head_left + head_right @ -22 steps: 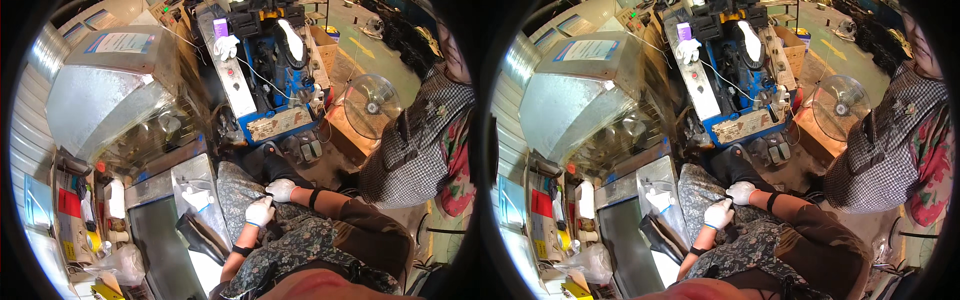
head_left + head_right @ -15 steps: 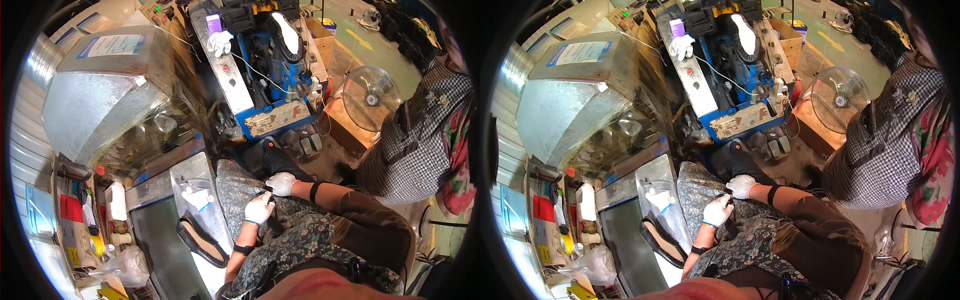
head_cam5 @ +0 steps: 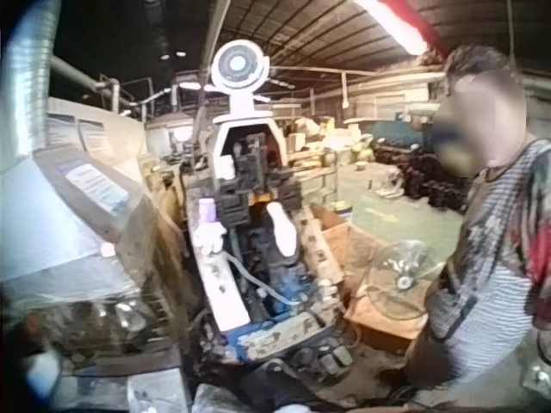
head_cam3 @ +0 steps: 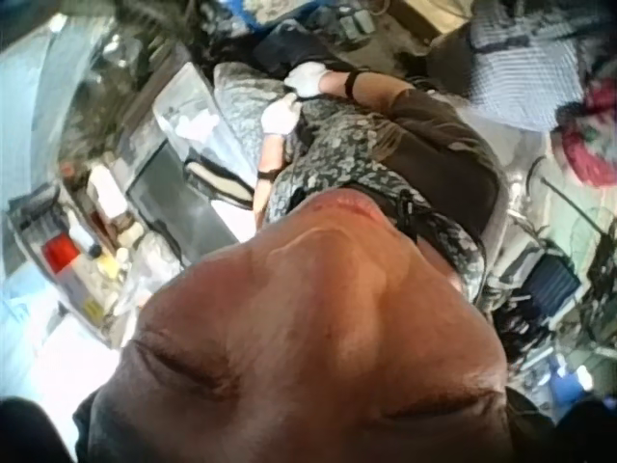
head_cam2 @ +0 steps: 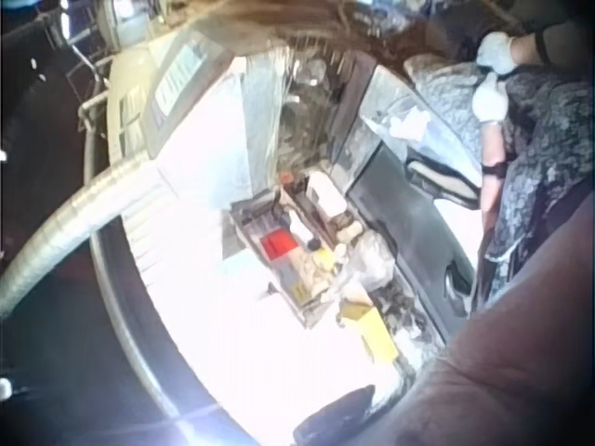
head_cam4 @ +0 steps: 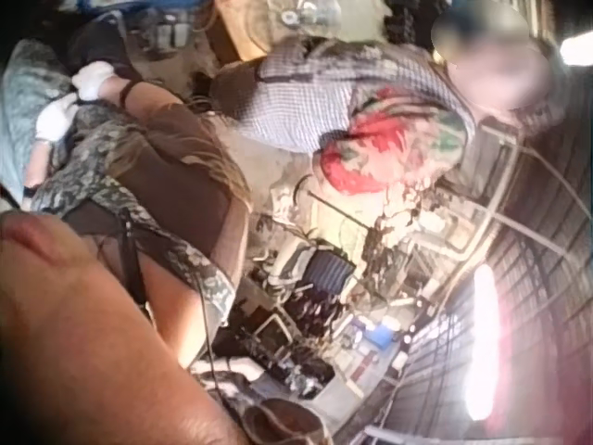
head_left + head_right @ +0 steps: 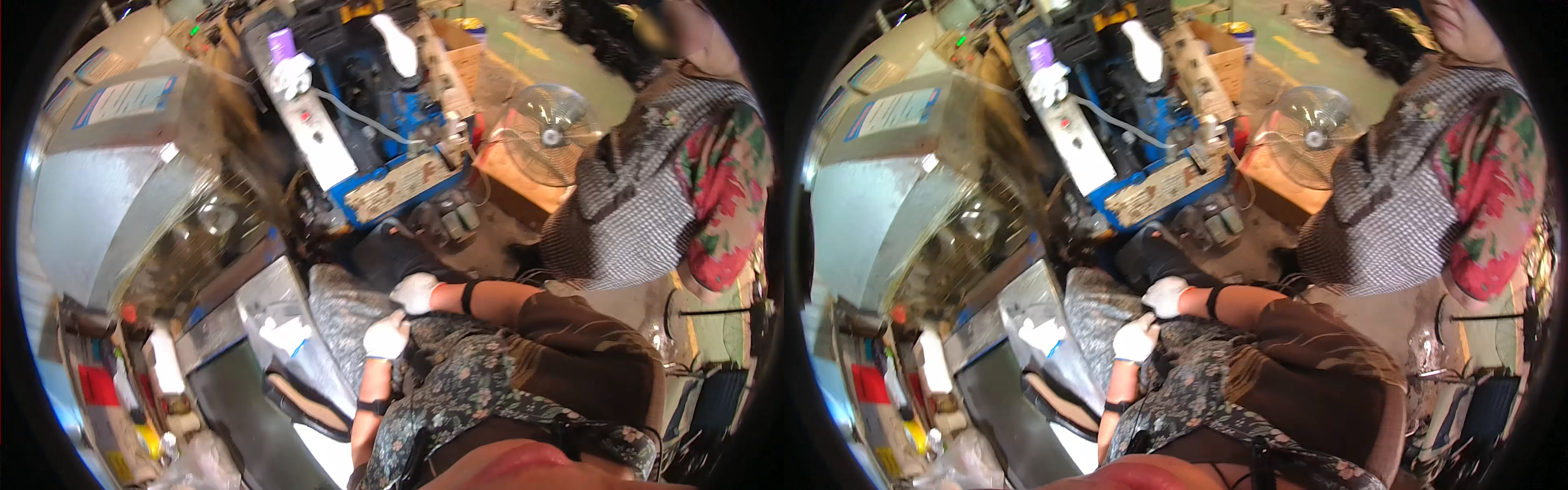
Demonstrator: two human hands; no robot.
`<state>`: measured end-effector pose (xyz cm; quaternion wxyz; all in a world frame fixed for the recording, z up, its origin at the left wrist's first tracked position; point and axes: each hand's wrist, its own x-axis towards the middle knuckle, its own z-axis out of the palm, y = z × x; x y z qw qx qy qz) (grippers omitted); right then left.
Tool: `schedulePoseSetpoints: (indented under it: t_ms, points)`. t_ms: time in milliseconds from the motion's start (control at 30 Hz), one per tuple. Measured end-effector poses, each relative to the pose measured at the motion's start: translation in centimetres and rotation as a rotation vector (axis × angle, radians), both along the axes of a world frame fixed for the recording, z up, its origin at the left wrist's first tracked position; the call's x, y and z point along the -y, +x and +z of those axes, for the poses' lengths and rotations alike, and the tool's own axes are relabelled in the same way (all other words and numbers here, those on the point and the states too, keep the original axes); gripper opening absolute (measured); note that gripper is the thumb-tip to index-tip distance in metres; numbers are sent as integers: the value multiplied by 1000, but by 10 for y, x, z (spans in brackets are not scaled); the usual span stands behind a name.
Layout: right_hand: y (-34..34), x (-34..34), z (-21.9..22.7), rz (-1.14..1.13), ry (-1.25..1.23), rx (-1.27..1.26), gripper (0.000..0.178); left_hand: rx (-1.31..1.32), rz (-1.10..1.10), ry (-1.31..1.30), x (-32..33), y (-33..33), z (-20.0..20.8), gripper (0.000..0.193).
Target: The recorder is assembling shoe components, specifically attaching outsoles to the lasted uppers using industrial machinery.
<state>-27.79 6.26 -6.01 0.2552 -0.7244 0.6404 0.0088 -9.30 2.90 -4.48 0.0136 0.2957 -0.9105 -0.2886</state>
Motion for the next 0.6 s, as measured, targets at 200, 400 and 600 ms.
schedulePoseSetpoints:
  t_ms: [200,400,600]
  points:
    - [4,-4,12,-17,16,2,27,-20,-25,-34,0,3,-3,33]
    - [4,-4,11,-9,-35,24,27,-27,-36,-39,2,3,-1,36]
    - [2,-2,6,-11,-41,18,26,-29,-32,-9,2,2,1,37]
